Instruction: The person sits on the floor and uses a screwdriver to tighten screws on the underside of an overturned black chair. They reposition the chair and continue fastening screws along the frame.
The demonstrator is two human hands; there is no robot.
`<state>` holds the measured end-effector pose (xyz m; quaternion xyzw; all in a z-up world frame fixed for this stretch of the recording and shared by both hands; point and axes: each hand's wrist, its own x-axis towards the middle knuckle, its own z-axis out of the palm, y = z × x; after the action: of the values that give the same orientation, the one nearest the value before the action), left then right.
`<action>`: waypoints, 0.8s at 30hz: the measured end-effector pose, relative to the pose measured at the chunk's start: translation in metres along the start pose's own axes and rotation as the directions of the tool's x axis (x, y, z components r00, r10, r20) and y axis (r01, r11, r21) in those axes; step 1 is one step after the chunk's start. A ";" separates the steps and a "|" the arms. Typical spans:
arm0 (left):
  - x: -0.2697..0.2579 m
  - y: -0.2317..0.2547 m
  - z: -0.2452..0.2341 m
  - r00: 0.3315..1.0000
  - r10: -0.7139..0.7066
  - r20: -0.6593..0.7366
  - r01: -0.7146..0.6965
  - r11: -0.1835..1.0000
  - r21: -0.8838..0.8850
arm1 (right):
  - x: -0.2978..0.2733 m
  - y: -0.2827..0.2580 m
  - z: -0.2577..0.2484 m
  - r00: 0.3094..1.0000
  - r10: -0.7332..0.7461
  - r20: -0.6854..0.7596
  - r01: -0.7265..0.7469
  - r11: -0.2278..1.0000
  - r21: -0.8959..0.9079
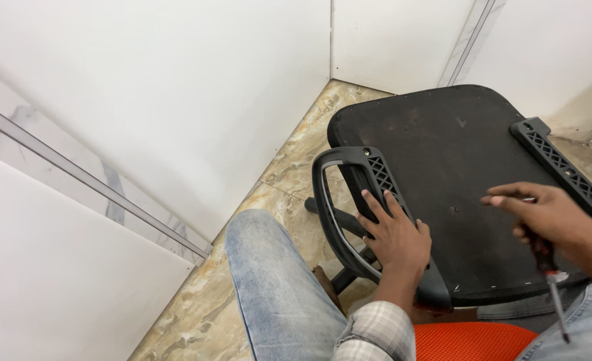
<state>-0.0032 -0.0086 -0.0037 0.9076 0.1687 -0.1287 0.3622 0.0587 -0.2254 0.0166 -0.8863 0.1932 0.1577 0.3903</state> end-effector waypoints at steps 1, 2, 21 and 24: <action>0.001 -0.002 -0.002 1.000 0.024 -0.006 -0.024 0.999 0.023 | 0.014 0.009 -0.012 0.999 -0.012 -0.053 0.012 1.000 -0.007; 0.003 -0.003 -0.003 0.999 0.049 -0.012 -0.048 0.998 0.046 | 0.031 0.019 -0.021 0.991 -0.047 -0.124 0.044 0.999 -0.027; 0.079 -0.045 -0.044 0.997 -0.062 -0.041 0.061 0.998 -0.029 | 0.171 0.220 -0.072 0.802 0.512 0.308 -0.503 0.857 -0.116; 0.100 -0.052 -0.050 0.992 -0.101 0.076 0.100 0.995 0.013 | 0.165 0.231 -0.074 0.895 0.407 0.186 -0.423 0.905 0.055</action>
<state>0.0730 0.0834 -0.0359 0.8940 0.1996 -0.1823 0.3574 0.1050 -0.4604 -0.1521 -0.7886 0.3510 0.3029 0.4039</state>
